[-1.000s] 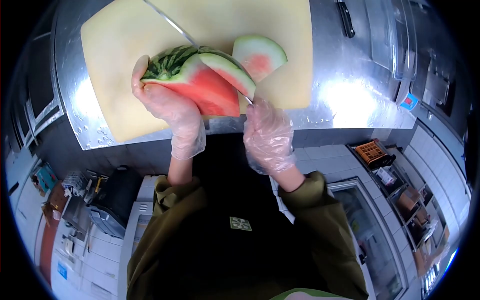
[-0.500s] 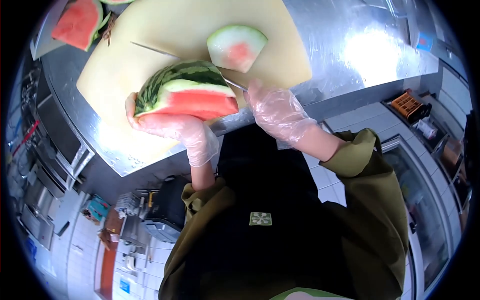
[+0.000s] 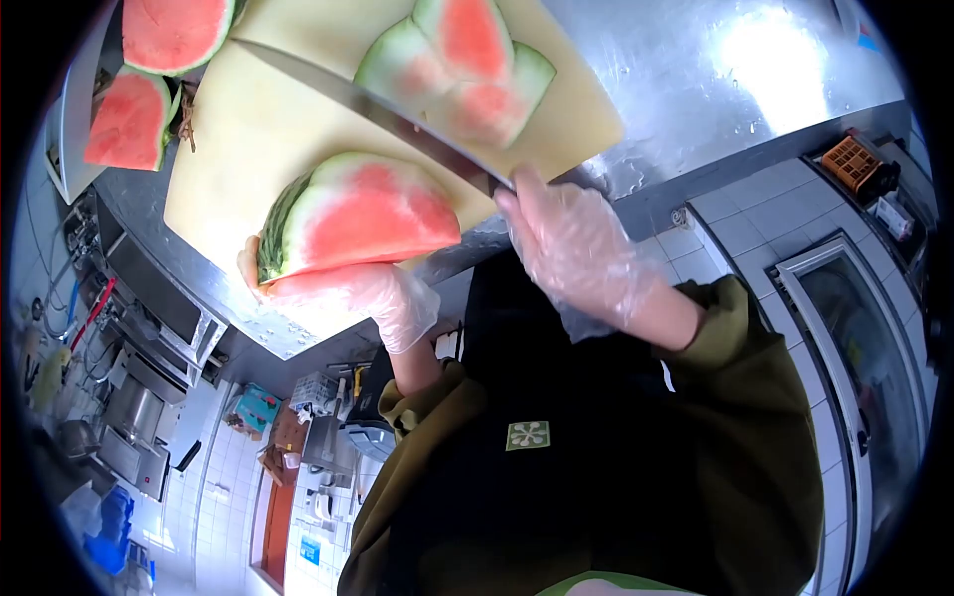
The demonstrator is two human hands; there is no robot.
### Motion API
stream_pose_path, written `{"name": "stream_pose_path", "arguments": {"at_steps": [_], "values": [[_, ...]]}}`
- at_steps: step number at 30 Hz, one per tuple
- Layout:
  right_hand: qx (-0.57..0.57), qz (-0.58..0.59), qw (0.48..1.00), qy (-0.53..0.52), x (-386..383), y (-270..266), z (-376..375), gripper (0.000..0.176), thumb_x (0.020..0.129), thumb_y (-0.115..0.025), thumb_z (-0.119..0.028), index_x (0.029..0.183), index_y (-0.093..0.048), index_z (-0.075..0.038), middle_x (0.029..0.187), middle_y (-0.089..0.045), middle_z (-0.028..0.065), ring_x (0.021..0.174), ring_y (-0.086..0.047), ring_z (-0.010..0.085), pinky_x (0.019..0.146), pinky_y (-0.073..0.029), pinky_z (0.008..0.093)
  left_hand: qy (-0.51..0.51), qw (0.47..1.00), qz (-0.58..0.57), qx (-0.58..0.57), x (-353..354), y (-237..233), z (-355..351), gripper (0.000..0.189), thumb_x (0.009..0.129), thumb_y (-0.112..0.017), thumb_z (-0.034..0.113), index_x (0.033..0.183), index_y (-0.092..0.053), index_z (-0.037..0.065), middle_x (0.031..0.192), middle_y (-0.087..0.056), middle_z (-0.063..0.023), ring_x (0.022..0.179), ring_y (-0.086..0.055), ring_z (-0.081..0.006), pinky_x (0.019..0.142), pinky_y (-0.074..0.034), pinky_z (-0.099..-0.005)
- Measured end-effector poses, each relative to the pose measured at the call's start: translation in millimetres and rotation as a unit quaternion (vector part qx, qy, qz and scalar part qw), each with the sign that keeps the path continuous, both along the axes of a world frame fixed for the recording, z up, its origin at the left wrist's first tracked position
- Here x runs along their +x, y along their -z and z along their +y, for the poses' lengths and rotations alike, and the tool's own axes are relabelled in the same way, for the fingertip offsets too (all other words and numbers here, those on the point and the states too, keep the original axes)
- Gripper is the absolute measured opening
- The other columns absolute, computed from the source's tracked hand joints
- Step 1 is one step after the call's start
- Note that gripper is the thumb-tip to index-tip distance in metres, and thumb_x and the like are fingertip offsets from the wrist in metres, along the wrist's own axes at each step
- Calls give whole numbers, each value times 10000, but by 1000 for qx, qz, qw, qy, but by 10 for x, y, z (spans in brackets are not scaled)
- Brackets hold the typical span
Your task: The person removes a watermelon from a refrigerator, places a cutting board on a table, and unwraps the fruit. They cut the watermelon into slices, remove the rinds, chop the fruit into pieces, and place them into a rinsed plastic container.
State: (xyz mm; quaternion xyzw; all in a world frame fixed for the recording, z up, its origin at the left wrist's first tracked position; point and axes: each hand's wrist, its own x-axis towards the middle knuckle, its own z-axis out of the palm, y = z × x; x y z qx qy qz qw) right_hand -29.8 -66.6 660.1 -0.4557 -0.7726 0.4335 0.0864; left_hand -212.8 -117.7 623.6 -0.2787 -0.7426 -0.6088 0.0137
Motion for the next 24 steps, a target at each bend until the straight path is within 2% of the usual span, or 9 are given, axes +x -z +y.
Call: {"name": "stream_pose_path", "arguments": {"at_steps": [2,9,13,15,18,21,24], "values": [[20,-16,1000,-7,11,-74,-105,158,893,-527,-136,904,-442,-3,520,-478,126,451,-500,316,434,-396,416,9,1000,16,2,-27,34,-19,538,947,-354,500,1193,-431,28,1058,-500,-107,894,-546,-209,787,-492,-342],[-35,-29,999,-17,-3,7,-278,214,880,-542,-171,974,-464,5,510,-493,96,429,-505,285,422,-404,401,-5,998,35,-42,29,-23,36,543,945,-333,514,1209,-422,48,1074,-492,-113,903,-547,-211,773,-502,-346],[-50,-33,998,-30,-22,18,-279,181,881,-539,-170,902,-455,-11,513,-505,107,452,-534,290,433,-422,409,6,996,61,-62,12,-19,12,538,947,-332,509,1226,-404,55,1094,-475,-112,924,-545,-215,787,-502,-344],[-93,-31,995,-30,-88,79,-280,170,882,-535,-164,867,-446,-20,516,-512,114,466,-549,295,443,-436,412,19,996,55,-63,34,-36,20,532,947,-336,503,1232,-395,58,1102,-467,-112,930,-543,-216,794,-502,-343],[-89,-64,993,-37,-244,149,-255,162,885,-521,-156,841,-433,-27,516,-520,118,480,-557,310,459,-455,421,38,998,34,-48,2,-4,-12,527,944,-351,497,1240,-384,62,1101,-467,-115,931,-543,-216,803,-503,-344],[-64,-40,996,-41,-242,197,-243,123,850,-519,-117,861,-439,-24,545,-531,123,502,-567,313,472,-467,423,30,999,2,-26,51,-31,3,525,942,-359,493,1235,-390,59,1092,-474,-118,929,-544,-214,806,-503,-343],[64,-86,989,-101,-132,167,-112,136,800,-526,-88,894,-456,-21,584,-541,123,529,-584,295,473,-471,418,-8,999,32,-23,12,25,29,528,941,-359,495,1222,-404,50,1088,-482,-119,926,-545,-211,807,-500,-339]]}}
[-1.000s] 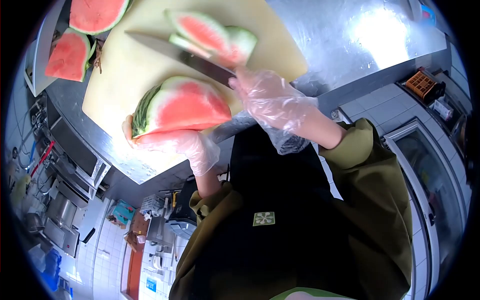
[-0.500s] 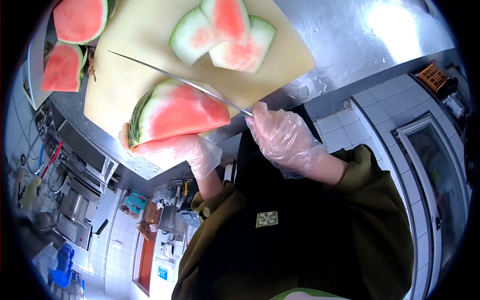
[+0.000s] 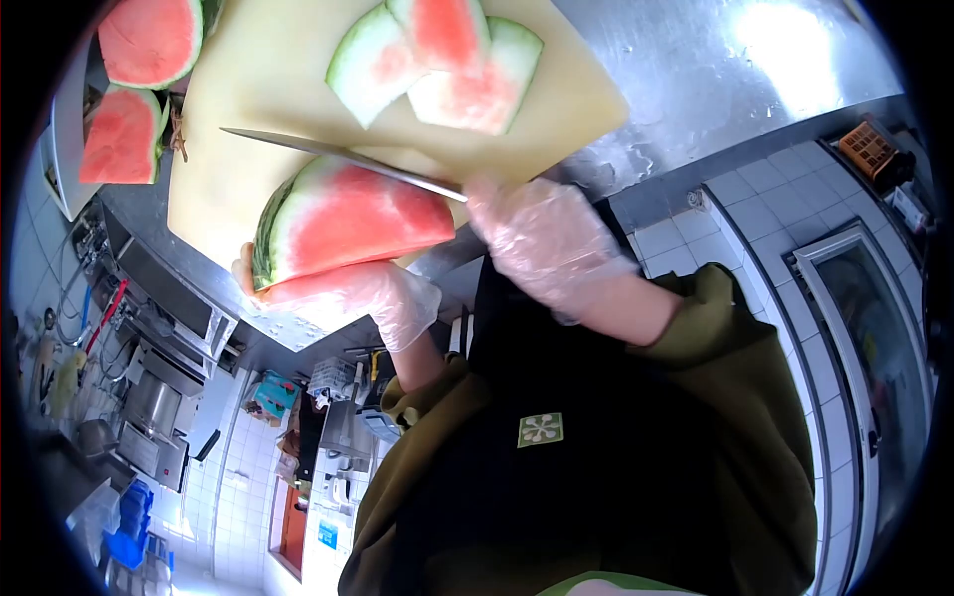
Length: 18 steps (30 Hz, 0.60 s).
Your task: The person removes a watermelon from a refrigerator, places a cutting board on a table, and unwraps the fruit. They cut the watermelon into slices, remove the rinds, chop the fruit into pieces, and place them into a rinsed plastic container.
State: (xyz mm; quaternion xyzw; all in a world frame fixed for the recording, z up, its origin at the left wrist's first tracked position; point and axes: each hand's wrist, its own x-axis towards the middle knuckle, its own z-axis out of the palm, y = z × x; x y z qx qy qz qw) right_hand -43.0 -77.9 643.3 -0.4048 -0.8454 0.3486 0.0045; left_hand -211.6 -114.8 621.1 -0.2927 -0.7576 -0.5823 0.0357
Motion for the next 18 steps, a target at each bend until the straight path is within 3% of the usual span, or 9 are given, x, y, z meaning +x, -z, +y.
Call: {"name": "stream_pose_path", "arguments": {"at_steps": [3,7,8,10,11,12,14,16,18], "values": [[85,-47,994,-42,236,-105,186,188,794,-535,-78,963,-474,-22,584,-527,91,511,-567,261,463,-461,397,-8,999,32,-8,-38,23,-30,534,941,-362,498,1211,-420,41,1093,-485,-119,933,-543,-208,800,-496,-339],[17,7,999,42,357,-10,140,115,870,-528,-135,888,-452,-51,560,-511,103,501,-551,293,453,-426,419,-7,1000,4,11,-53,21,-41,543,935,-378,502,1208,-430,36,1111,-484,-118,948,-538,-203,793,-487,-339],[-7,12,999,52,326,-18,133,109,862,-524,-138,870,-451,-57,546,-509,101,493,-554,288,452,-434,415,0,997,-66,50,-53,-9,-47,567,934,-381,506,1221,-430,20,1150,-487,-120,966,-532,-209,824,-471,-368],[-43,42,996,68,267,-34,152,140,889,-500,-168,830,-429,-63,506,-504,115,462,-540,321,449,-435,438,-25,999,2,-40,55,-125,-52,554,962,-346,462,1308,-354,29,1257,-428,-122,1097,-470,-219,907,-436,-380],[-44,39,996,66,250,-49,179,149,893,-502,-177,832,-429,-63,513,-509,118,467,-542,323,453,-437,440,-97,988,-14,-118,148,-246,-45,569,965,-347,433,1354,-313,20,1334,-379,-148,1141,-437,-243,913,-423,-432],[-44,34,996,64,242,-70,204,158,896,-503,-187,833,-429,-62,519,-514,122,472,-545,326,456,-438,443,-121,981,17,-149,160,-205,-130,515,981,-364,314,1385,-259,12,1366,-330,-148,1202,-390,-254,972,-379,-442],[-65,11,996,68,239,-103,244,174,904,-515,-199,851,-433,-55,537,-515,142,495,-543,343,469,-432,453,-106,979,-175,6,388,-180,-85,750,880,-574,242,1437,-108,55,1341,-338,-133,1154,-428,-262,1012,-358,-400],[-62,56,993,83,231,-142,279,165,901,-522,-182,859,-435,-48,544,-509,153,506,-537,356,473,-420,460,-76,985,-126,-92,546,-200,8,910,802,-666,161,1445,-29,67,1369,-276,-142,1175,-398,-262,1017,-351,-406],[-55,69,992,86,212,-166,309,141,894,-529,-148,877,-441,-39,557,-495,177,526,-522,384,489,-402,475,-43,982,-113,-145,506,-303,57,1200,626,-787,40,1440,93,84,1406,-131,-161,1208,-335,-259,994,-363,-407]]}}
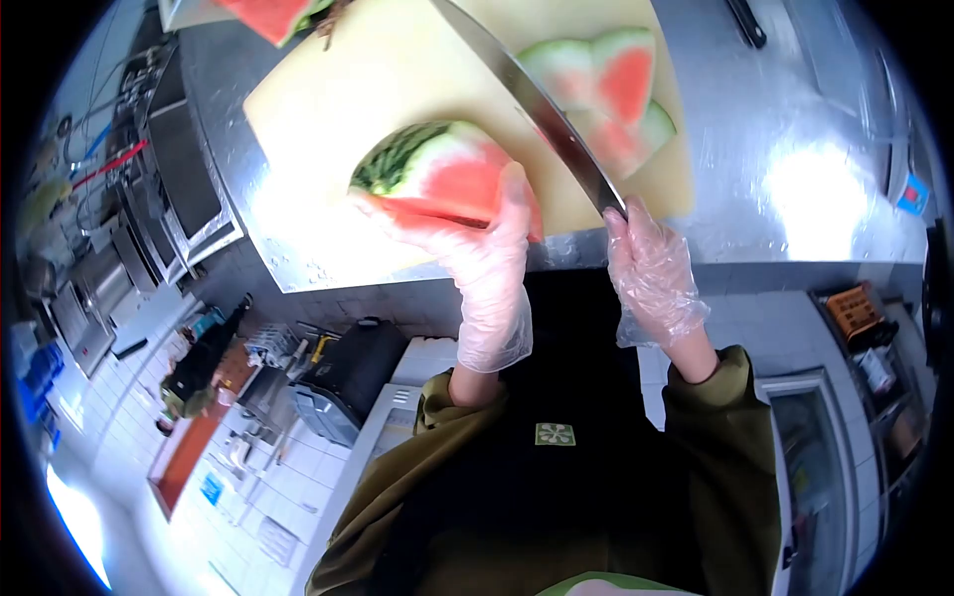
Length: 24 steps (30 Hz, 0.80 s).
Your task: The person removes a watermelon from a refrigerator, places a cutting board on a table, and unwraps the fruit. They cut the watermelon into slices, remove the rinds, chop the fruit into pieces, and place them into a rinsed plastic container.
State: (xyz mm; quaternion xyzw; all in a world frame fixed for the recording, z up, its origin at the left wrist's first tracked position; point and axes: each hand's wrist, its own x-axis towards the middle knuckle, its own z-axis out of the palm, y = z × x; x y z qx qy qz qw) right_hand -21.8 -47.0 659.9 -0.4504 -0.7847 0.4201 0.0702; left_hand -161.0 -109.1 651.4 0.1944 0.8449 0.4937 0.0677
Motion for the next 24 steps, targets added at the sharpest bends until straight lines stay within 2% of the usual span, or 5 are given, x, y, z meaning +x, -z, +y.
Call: {"name": "stream_pose_path", "arguments": {"at_steps": [3,7,10,15,24], "values": [[-12,5,1000,-23,-29,-75,47,125,897,-518,-141,891,-446,-39,564,-493,185,541,-520,391,502,-401,481,83,994,-38,63,-174,95,-166,1212,576,-841,197,1429,-2,5,1414,-151,-239,1318,-179,-353,1069,-215,-471],[33,42,996,-68,-113,-232,-54,133,891,-509,-118,997,-478,-45,639,-523,171,575,-524,381,525,-410,464,277,959,50,-38,-614,37,-427,1101,626,-790,205,1442,-64,62,1397,-210,-229,1282,-289,-363,1047,-280,-465],[106,58,986,-110,-164,-193,-202,405,823,-563,-100,1204,-430,-57,693,-530,147,560,-533,345,519,-435,435,84,907,-345,224,-445,-144,-283,1041,650,-754,172,1445,-88,84,1371,-262,-202,1223,-382,-322,1022,-327,-448],[200,18,968,-150,-169,-106,-294,620,731,-611,-38,1304,-375,-53,748,-530,143,548,-536,328,496,-442,418,123,986,-49,101,-400,205,-273,838,615,-755,148,1297,-296,-14,1161,-452,-167,1057,-492,-291,888,-412,-395],[239,-37,954,-177,-90,-90,-268,677,681,-604,-32,1321,-385,-57,796,-536,143,622,-547,337,548,-456,424,124,981,-42,142,-481,-78,-164,655,586,-784,166,1118,-433,14,967,-560,-122,852,-582,-274,768,-473,-365]]}}
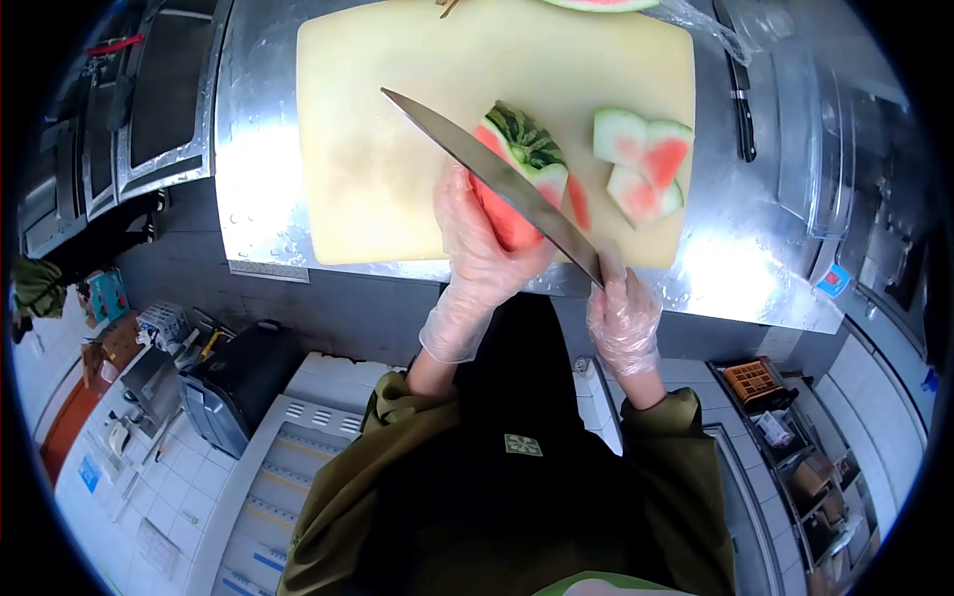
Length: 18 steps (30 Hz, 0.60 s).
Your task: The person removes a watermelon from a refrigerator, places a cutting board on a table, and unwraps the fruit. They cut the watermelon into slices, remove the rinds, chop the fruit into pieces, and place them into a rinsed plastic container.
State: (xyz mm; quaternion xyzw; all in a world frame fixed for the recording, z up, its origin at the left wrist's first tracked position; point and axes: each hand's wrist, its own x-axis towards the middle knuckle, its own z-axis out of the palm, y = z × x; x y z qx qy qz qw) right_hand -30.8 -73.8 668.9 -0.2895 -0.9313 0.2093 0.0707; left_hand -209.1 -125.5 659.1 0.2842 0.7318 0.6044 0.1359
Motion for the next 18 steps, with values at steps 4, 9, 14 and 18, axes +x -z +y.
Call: {"name": "stream_pose_path", "arguments": {"at_steps": [4,9,14,18], "values": [[17,4,1000,3,15,48,15,642,681,-598,-43,1298,-419,-52,796,-544,151,634,-547,341,564,-459,423,23,1000,13,-16,-63,188,-52,753,582,-800,205,1186,-395,6,1037,-533,-169,887,-561,-332,784,-464,-401],[-9,-40,999,17,30,-11,21,542,742,-528,5,1274,-439,-51,830,-592,172,692,-574,370,637,-467,429,12,994,75,-73,3,312,-174,1012,544,-829,266,1327,-251,-12,1207,-429,-233,1043,-468,-401,876,-400,-476],[-17,-55,998,38,11,-22,-48,514,751,-530,1,1255,-443,-45,844,-597,162,724,-582,366,661,-472,425,-7,991,109,-83,85,383,-236,1083,536,-828,268,1366,-195,-19,1248,-393,-243,1088,-433,-410,907,-375,-484],[28,-46,997,57,-44,44,-161,453,764,-525,14,1209,-451,-27,892,-610,168,749,-590,368,663,-484,414,-28,984,166,-58,67,416,-212,1080,541,-827,257,1372,-194,-19,1247,-393,-241,1085,-438,-404,896,-385,-479]]}}
